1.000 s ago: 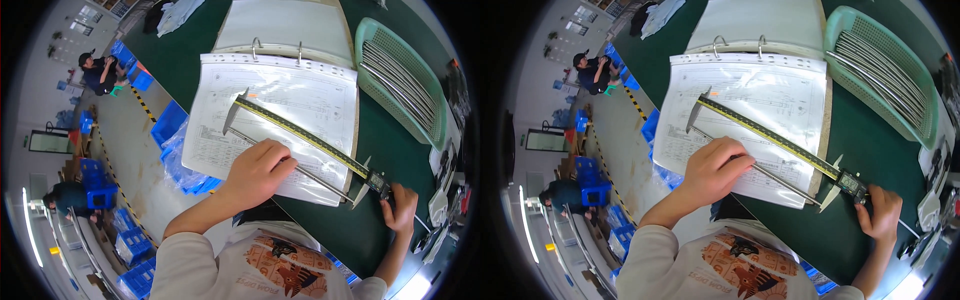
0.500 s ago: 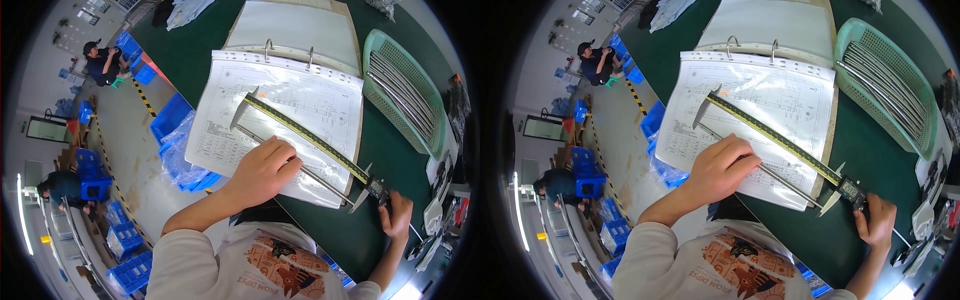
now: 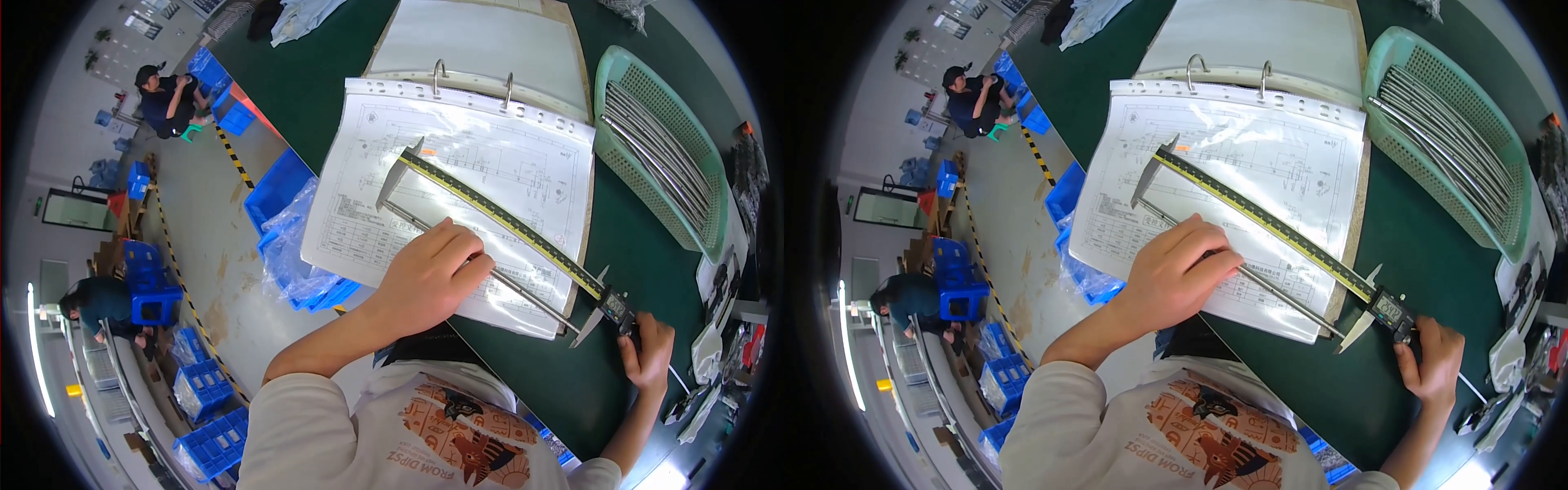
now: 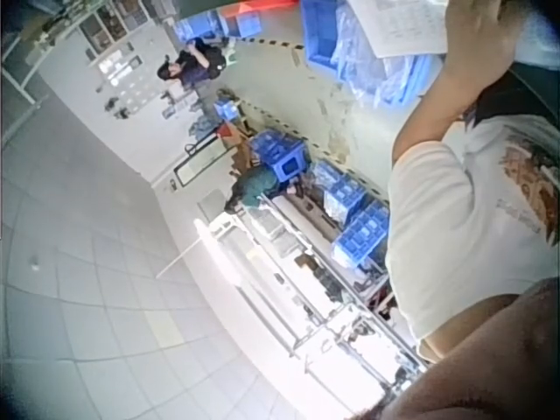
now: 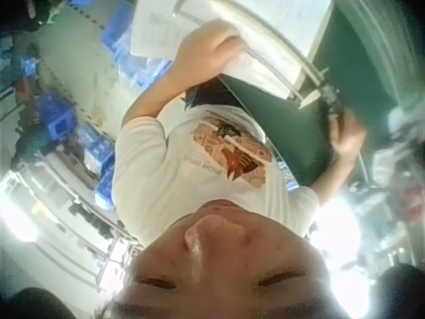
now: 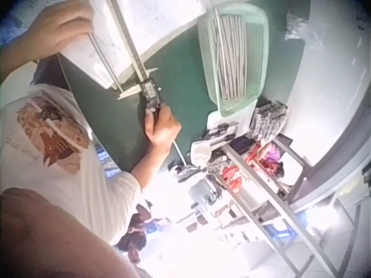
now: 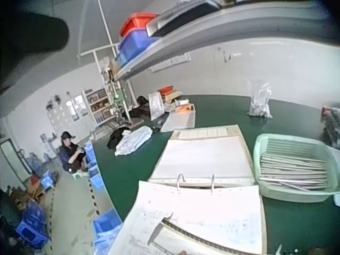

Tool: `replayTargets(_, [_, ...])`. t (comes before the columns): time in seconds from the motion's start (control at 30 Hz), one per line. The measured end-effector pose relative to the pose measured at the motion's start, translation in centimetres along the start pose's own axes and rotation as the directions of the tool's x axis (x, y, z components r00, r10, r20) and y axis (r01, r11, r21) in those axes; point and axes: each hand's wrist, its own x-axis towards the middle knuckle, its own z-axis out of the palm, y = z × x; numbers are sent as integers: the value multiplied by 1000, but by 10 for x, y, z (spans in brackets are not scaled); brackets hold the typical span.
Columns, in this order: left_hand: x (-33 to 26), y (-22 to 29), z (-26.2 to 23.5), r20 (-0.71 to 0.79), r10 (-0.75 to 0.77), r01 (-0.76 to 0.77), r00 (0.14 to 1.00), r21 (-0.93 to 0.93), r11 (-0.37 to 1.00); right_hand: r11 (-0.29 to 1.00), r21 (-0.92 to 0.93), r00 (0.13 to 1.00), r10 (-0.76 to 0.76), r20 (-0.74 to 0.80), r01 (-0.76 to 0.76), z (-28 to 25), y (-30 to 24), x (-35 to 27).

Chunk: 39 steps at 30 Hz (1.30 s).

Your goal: Checking the dimensions of metal rods using a digital caliper according to specifications in a binder.

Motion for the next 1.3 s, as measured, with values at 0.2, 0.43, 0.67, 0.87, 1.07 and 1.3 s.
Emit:
replayTargets(0.2, [1, 3, 1, 2, -21, 21, 1000, -33, 999, 1000, -10, 1000, 23, 5, -23, 0, 0, -2])
replayTargets(0.43, [0, 0, 2, -36, -12, 11, 999, -24, 1000, 999, -11, 999, 42, 19, -42, 1, -1, -4])
replayTargets(0.67, [-3, 1, 1, -34, -23, 22, 999, -18, 1000, 999, -3, 999, 33, 25, -33, 1, -1, -3])
replayTargets(0.87, [4, 2, 7, -29, -34, 32, 999, -66, 997, 996, 17, 996, 81, 38, -82, -4, 2, -10])
replayTargets(1.07, [5, 1, -4, -42, -17, 17, 999, -11, 1000, 998, 55, 999, -24, 29, 22, -5, -5, 12])
replayTargets(1.3, [3, 1, -4, -23, -32, 32, 999, -9, 999, 1000, 6, 999, -15, -37, 16, -6, -11, 8])
